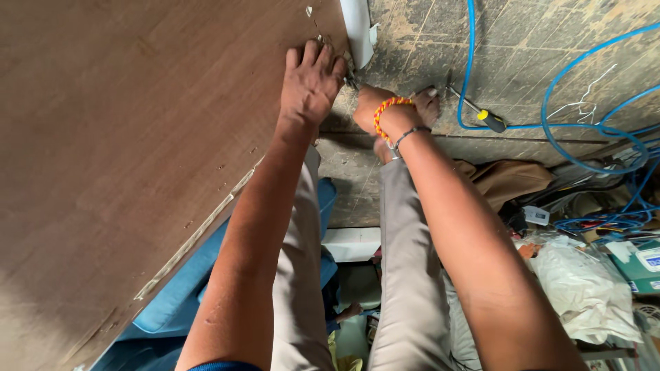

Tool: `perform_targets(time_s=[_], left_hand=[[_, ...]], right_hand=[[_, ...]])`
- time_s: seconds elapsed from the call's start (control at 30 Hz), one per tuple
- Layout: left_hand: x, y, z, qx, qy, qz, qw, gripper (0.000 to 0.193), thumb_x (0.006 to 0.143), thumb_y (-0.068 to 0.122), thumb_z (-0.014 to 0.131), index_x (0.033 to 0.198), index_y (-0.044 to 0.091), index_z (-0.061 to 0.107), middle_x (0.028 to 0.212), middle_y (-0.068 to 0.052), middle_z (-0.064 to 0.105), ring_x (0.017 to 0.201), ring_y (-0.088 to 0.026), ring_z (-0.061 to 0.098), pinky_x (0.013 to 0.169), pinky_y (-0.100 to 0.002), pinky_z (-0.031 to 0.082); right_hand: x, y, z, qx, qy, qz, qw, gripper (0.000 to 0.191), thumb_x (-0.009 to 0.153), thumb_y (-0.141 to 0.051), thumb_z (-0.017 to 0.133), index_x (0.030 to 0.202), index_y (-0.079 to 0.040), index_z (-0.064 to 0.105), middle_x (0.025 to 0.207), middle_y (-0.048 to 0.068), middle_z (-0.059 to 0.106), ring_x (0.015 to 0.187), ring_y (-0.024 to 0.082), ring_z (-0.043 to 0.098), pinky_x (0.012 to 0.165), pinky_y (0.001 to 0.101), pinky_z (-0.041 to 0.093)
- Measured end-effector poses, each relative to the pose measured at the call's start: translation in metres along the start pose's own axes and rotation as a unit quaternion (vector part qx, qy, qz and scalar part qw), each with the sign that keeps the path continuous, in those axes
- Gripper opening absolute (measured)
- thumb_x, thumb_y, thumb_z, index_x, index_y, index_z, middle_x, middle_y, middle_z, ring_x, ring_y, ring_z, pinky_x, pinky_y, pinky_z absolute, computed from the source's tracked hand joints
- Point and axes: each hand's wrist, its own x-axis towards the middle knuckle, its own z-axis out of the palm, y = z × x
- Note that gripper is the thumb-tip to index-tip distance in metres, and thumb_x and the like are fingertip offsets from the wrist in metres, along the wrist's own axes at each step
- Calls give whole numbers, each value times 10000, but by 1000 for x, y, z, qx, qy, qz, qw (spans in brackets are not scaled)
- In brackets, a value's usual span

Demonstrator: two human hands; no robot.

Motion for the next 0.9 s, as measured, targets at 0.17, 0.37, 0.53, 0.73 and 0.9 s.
perform_targets(time_s=[0.17, 0.37, 0.53, 0.73, 0.9], left_hand=[[6, 5, -8, 27, -73, -9, 997, 327, 914, 202, 566, 1223, 205, 676, 1315, -77, 597, 1215, -279, 481, 906, -490, 374], [-2, 0, -5, 29, -72, 23, 997, 227, 972, 230, 567, 1125, 126, 699, 1381, -81, 577, 1276, -283, 463, 959, -501, 383], [-19, 6, 7, 38, -37, 8, 999, 273, 907, 223, 583, 1083, 72, 727, 1338, -97, 586, 1267, -323, 470, 986, -551, 380], [-33, 14, 19, 1, 49, -35, 998, 237, 967, 198, 608, 1047, 12, 731, 1330, -142, 582, 1313, -361, 473, 1105, -554, 364], [-35, 13, 21, -19, 65, -33, 997, 236, 948, 190, 614, 1021, -9, 718, 1313, -149, 594, 1315, -356, 486, 1118, -539, 371]], right_hand=[[-20, 15, 56, 590, 19, -54, 805, 386, 949, -38, 590, 1332, -8, 548, 951, 102, 687, 765, 224, 733, 653, 393, 639], [-21, 25, 74, 536, 32, 43, 843, 486, 952, -96, 547, 1413, -123, 397, 988, 117, 703, 777, 250, 722, 614, 441, 568], [-16, 25, 17, 108, 113, -54, 986, 457, 924, -69, 584, 1372, -23, 508, 1150, 287, 685, 1047, 436, 676, 881, 502, 548], [-46, -11, -23, -58, 102, 15, 993, 632, 901, -77, 584, 1504, -91, 397, 1325, 289, 574, 1169, 484, 600, 929, 623, 499], [-63, -16, -22, -215, 204, -20, 955, 617, 1014, -160, 529, 1592, -93, 325, 1358, 348, 534, 1194, 506, 563, 965, 794, 351]])
